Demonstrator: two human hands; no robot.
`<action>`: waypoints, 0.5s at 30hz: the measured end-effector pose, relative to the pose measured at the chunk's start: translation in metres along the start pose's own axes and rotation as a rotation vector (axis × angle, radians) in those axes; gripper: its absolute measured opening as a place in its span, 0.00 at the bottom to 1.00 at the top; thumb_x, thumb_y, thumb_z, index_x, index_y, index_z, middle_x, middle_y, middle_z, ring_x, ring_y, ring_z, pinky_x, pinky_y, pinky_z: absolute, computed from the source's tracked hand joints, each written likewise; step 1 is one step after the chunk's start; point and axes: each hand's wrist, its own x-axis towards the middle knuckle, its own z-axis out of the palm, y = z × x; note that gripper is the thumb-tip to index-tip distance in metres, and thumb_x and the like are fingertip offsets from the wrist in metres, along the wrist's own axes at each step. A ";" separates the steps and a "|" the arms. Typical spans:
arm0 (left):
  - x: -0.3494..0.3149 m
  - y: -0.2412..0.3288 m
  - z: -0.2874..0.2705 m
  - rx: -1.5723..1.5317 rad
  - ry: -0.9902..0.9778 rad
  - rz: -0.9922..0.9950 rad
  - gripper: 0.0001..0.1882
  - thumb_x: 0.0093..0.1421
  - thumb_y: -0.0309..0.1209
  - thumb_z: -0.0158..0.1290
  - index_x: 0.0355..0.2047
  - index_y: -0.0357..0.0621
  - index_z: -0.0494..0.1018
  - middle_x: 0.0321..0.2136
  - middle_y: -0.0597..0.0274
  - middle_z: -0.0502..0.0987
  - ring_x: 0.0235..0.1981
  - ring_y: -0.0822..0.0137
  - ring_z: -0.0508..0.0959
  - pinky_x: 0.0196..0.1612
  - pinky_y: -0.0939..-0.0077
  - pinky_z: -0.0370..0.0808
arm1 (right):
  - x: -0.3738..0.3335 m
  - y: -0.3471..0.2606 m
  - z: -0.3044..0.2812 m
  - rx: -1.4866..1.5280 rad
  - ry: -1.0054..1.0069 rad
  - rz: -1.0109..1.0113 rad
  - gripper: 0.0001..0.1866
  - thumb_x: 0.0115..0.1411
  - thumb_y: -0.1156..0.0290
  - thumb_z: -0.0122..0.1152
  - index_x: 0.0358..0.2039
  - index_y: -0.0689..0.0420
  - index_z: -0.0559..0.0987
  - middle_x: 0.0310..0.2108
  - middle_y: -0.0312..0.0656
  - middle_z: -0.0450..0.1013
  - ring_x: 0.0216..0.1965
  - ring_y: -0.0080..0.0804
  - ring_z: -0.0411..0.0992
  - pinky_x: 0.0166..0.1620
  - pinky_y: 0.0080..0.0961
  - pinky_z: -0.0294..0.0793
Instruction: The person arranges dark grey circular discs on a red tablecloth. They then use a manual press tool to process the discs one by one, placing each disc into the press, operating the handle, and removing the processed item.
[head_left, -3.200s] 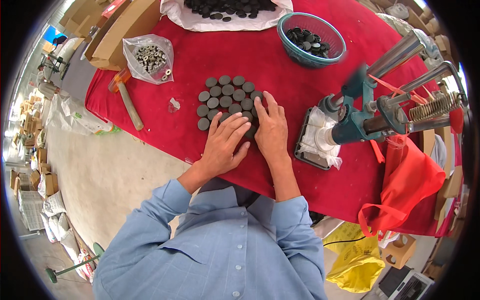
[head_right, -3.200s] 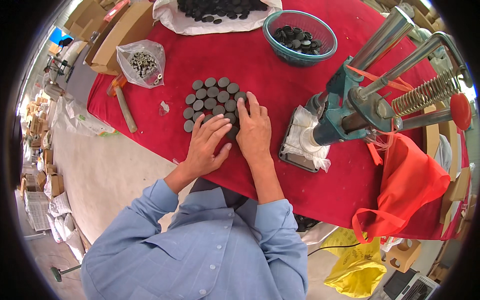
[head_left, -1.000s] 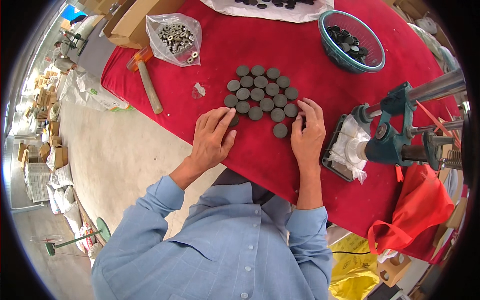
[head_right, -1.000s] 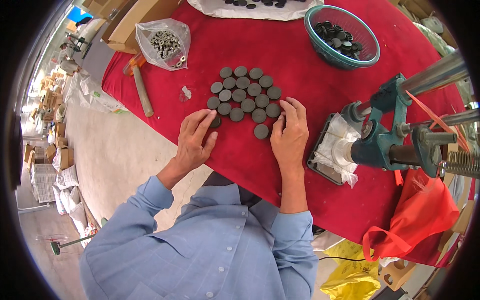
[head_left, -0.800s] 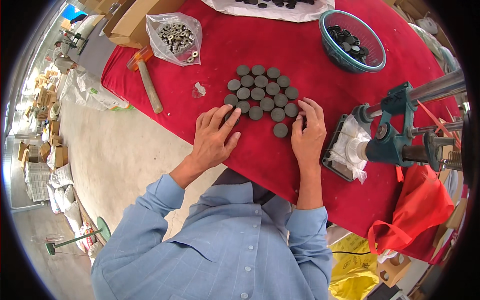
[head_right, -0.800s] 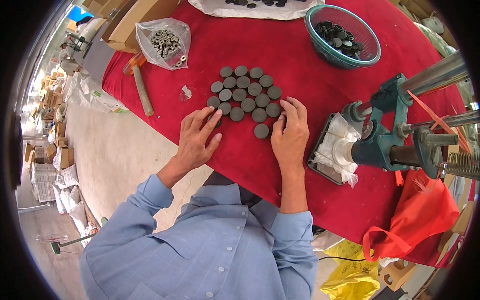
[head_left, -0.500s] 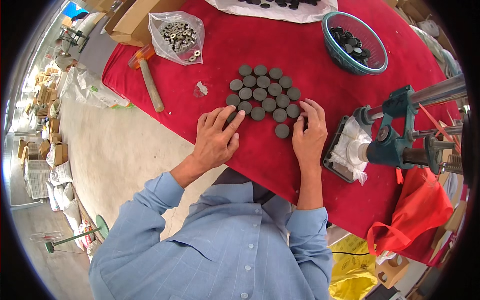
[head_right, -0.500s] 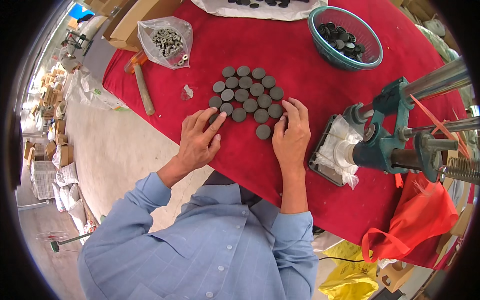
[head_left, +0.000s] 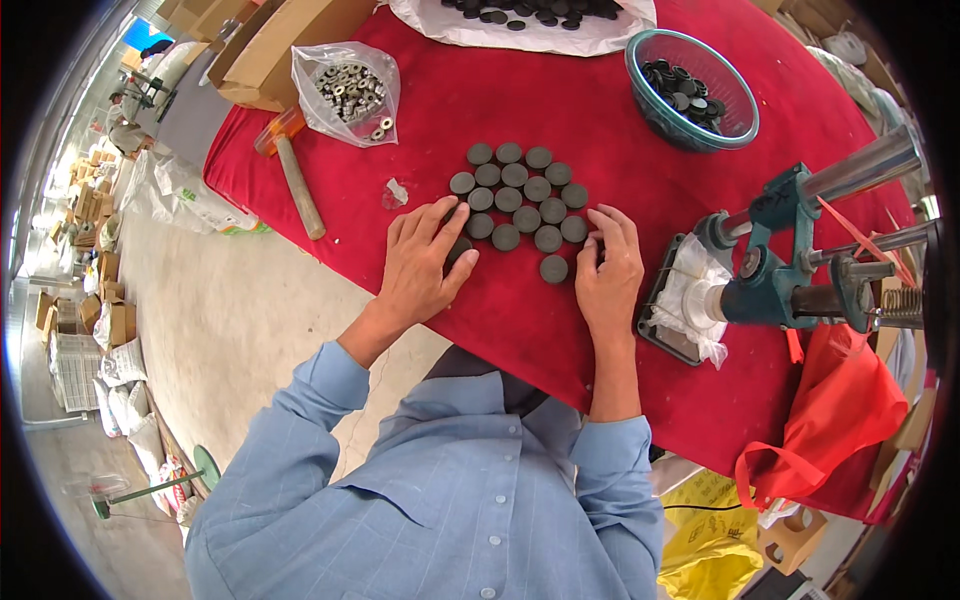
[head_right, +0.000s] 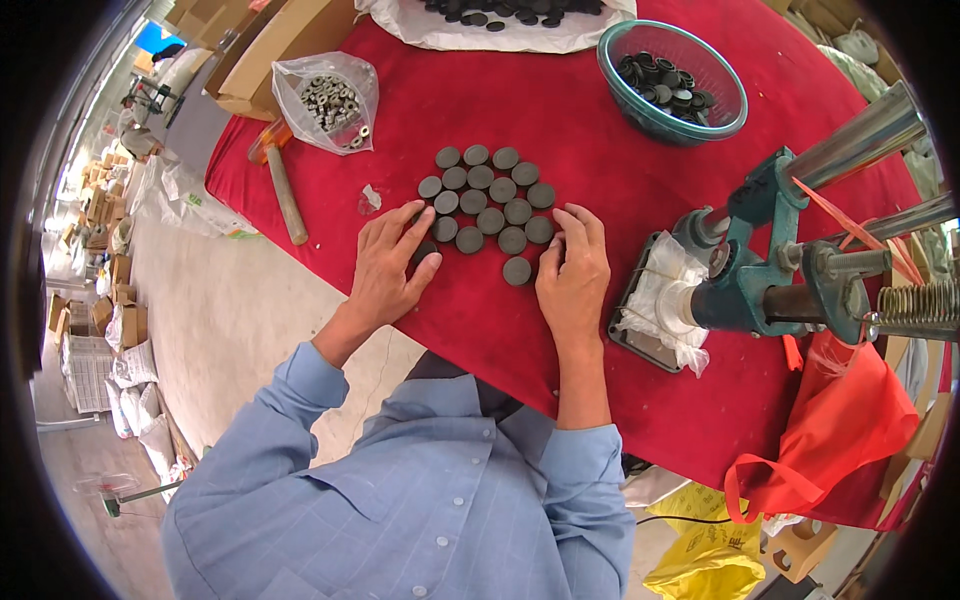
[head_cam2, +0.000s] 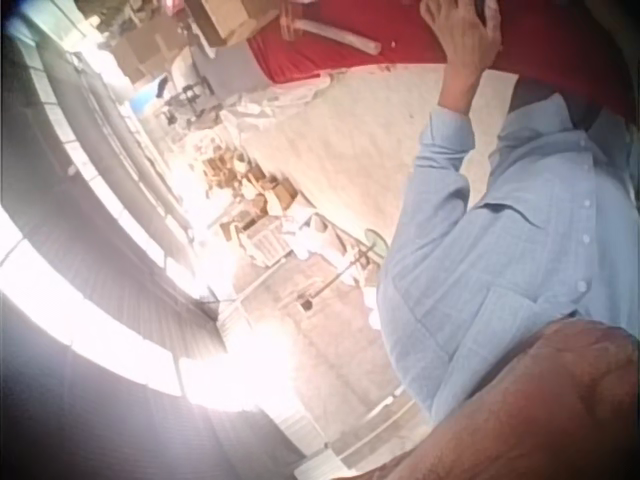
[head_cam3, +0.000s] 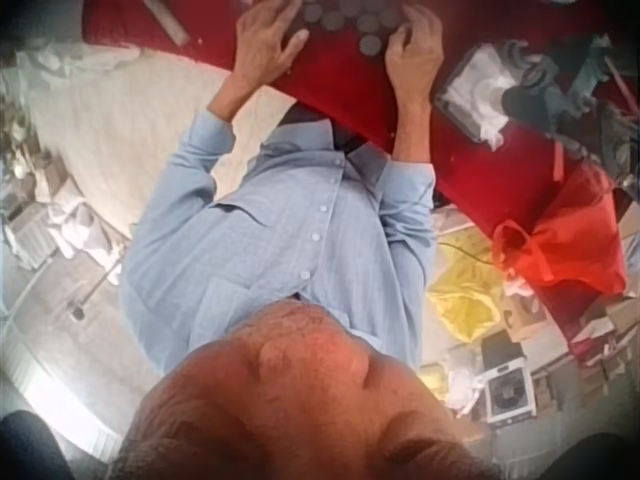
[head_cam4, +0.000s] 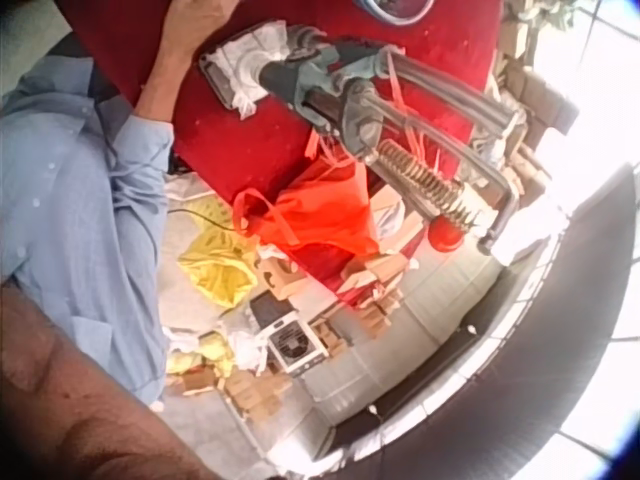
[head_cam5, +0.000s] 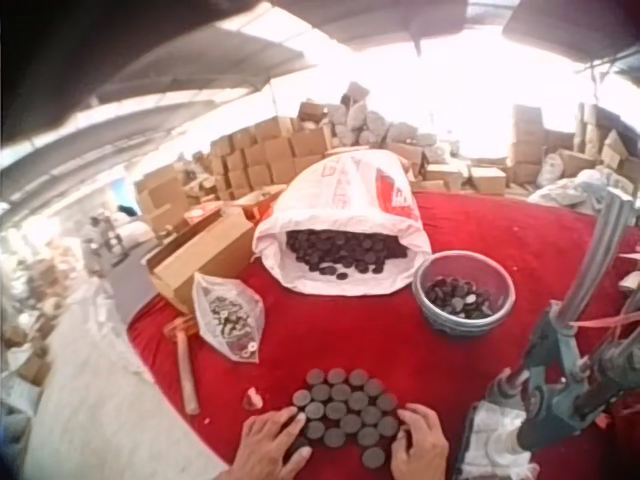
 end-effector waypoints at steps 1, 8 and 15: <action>-0.002 -0.001 0.001 0.008 0.002 0.004 0.31 0.64 0.37 0.60 0.67 0.42 0.72 0.66 0.52 0.71 0.65 0.48 0.70 0.68 0.53 0.63 | -0.002 -0.001 0.001 0.005 0.001 0.000 0.18 0.59 0.87 0.57 0.51 0.66 0.81 0.55 0.54 0.76 0.46 0.48 0.81 0.50 0.39 0.82; 0.007 -0.004 0.000 -0.010 0.010 0.024 0.32 0.64 0.38 0.61 0.66 0.41 0.73 0.65 0.53 0.71 0.66 0.49 0.69 0.68 0.52 0.62 | 0.000 0.002 0.000 -0.003 0.008 -0.013 0.18 0.59 0.87 0.57 0.51 0.66 0.80 0.55 0.54 0.76 0.45 0.48 0.81 0.50 0.38 0.82; 0.014 0.008 0.006 0.039 0.021 0.093 0.33 0.62 0.41 0.62 0.65 0.40 0.74 0.62 0.53 0.72 0.66 0.50 0.68 0.68 0.49 0.60 | 0.000 0.000 0.000 0.014 0.015 -0.012 0.19 0.59 0.88 0.57 0.51 0.66 0.80 0.54 0.53 0.76 0.43 0.46 0.81 0.49 0.38 0.82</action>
